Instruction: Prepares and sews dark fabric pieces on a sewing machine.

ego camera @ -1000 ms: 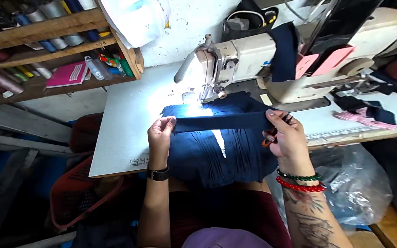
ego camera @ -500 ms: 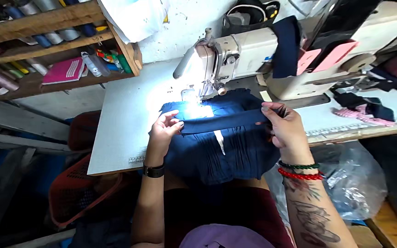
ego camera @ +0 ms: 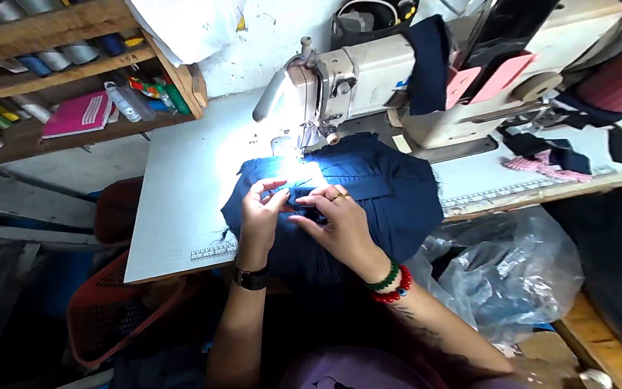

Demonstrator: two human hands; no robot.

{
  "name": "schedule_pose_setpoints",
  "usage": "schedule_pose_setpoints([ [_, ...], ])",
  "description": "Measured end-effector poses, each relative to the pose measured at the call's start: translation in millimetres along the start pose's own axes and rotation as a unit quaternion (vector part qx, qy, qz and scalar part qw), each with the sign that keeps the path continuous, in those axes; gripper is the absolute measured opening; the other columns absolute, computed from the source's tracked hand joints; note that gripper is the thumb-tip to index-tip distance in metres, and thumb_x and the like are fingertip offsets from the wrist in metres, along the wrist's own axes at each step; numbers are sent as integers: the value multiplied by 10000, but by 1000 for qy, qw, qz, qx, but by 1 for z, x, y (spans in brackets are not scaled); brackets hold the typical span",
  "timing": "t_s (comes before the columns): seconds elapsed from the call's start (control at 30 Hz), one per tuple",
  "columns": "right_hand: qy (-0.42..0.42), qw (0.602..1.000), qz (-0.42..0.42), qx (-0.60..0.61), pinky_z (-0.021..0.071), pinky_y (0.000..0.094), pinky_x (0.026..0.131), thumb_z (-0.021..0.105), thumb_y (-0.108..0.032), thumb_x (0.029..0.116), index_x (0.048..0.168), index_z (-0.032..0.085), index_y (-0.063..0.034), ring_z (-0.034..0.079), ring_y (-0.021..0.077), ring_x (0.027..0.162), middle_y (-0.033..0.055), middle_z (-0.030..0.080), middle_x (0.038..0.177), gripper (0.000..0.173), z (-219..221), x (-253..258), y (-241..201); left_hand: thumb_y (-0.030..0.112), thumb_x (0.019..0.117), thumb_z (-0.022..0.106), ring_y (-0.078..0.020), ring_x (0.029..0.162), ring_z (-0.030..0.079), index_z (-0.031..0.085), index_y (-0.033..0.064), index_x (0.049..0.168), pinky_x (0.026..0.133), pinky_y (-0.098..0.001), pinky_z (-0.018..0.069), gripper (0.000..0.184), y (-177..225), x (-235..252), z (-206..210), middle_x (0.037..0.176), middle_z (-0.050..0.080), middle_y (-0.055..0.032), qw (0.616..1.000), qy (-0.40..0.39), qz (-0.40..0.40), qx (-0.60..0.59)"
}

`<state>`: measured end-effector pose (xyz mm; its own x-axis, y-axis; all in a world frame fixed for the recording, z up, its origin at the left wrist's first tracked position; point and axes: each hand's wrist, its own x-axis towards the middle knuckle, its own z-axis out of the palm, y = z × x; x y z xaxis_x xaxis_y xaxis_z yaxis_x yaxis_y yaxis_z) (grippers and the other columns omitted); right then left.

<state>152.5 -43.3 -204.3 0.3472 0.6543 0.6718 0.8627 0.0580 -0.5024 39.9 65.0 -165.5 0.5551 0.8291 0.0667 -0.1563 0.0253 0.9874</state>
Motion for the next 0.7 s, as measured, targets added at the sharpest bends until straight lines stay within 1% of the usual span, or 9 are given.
schedule_pose_setpoints([
  [0.07, 10, 999, 23, 23, 534, 368, 767, 728, -300, 922, 1015, 785, -137, 639, 197, 938, 33, 681, 971, 196, 1, 5, 1, 0, 993, 586, -145, 741, 694, 652, 10, 1165, 717, -320, 619, 184, 2, -1, 0, 1077, 693, -94, 1000, -18, 10, -3],
  [0.13, 8, 997, 43, 68, 543, 359, 806, 716, -229, 929, 1000, 774, -130, 647, 164, 953, 17, 694, 967, 135, -4, 10, 3, 70, 1039, 517, -141, 920, 707, 664, 27, 1222, 831, -335, 613, 238, 1, 0, -5, 1194, 674, -79, 995, -60, 59, 56],
  [0.23, -3, 988, 67, 136, 542, 332, 811, 707, -225, 946, 999, 745, -118, 643, 104, 897, -12, 697, 939, 126, -18, 18, 7, 95, 970, 569, -138, 1218, 572, 703, 81, 1224, 971, -307, 529, 287, 0, 5, -15, 1349, 584, -55, 956, -131, 191, 177],
  [0.3, -13, 984, 80, 161, 541, 282, 778, 698, -212, 946, 1018, 730, -117, 635, 67, 839, -29, 694, 920, 123, -26, 23, 8, 105, 948, 659, -129, 1173, 607, 720, 75, 1170, 976, -313, 537, 231, 3, 8, -15, 1235, 650, -38, 943, -154, 229, 187],
  [0.37, -17, 982, 84, 171, 546, 258, 765, 697, -191, 946, 1038, 703, -113, 636, 54, 822, -33, 690, 916, 120, -33, 25, 8, 124, 961, 682, -113, 1022, 673, 725, 50, 1111, 905, -309, 577, 172, 6, 9, -14, 1085, 701, -29, 939, -172, 234, 184],
  [0.43, -12, 982, 77, 173, 544, 266, 774, 703, -176, 942, 1063, 695, -104, 635, 59, 833, -28, 689, 926, 141, -37, 26, 9, 110, 960, 685, -108, 958, 684, 724, 34, 1084, 878, -296, 589, 151, 7, 10, -13, 1035, 702, -32, 935, -184, 241, 186],
  [0.5, -3, 984, 67, 166, 550, 276, 793, 706, -183, 947, 1083, 696, -96, 640, 65, 855, -21, 693, 941, 162, -38, 25, 9, 113, 950, 693, -92, 940, 679, 727, 39, 1061, 863, -278, 586, 138, 9, 9, -10, 1010, 699, -22, 930, -174, 250, 207],
  [0.6, 10, 985, 59, 164, 557, 281, 813, 705, -165, 943, 1100, 681, -82, 648, 70, 864, -14, 694, 941, 179, -38, 25, 9, 193, 921, 711, -94, 1027, 646, 696, 74, 1190, 905, -291, 552, 294, 11, 3, -7, 1106, 675, -18, 917, -149, 250, 273],
  [0.7, 22, 983, 41, 179, 555, 275, 815, 724, -161, 939, 1122, 663, -64, 648, 75, 867, -6, 689, 939, 216, -38, 28, 7, 92, 941, 687, -85, 981, 680, 716, 56, 1143, 890, -279, 568, 207, 13, 0, -3, 1044, 717, -28, 917, -95, 264, 283],
])
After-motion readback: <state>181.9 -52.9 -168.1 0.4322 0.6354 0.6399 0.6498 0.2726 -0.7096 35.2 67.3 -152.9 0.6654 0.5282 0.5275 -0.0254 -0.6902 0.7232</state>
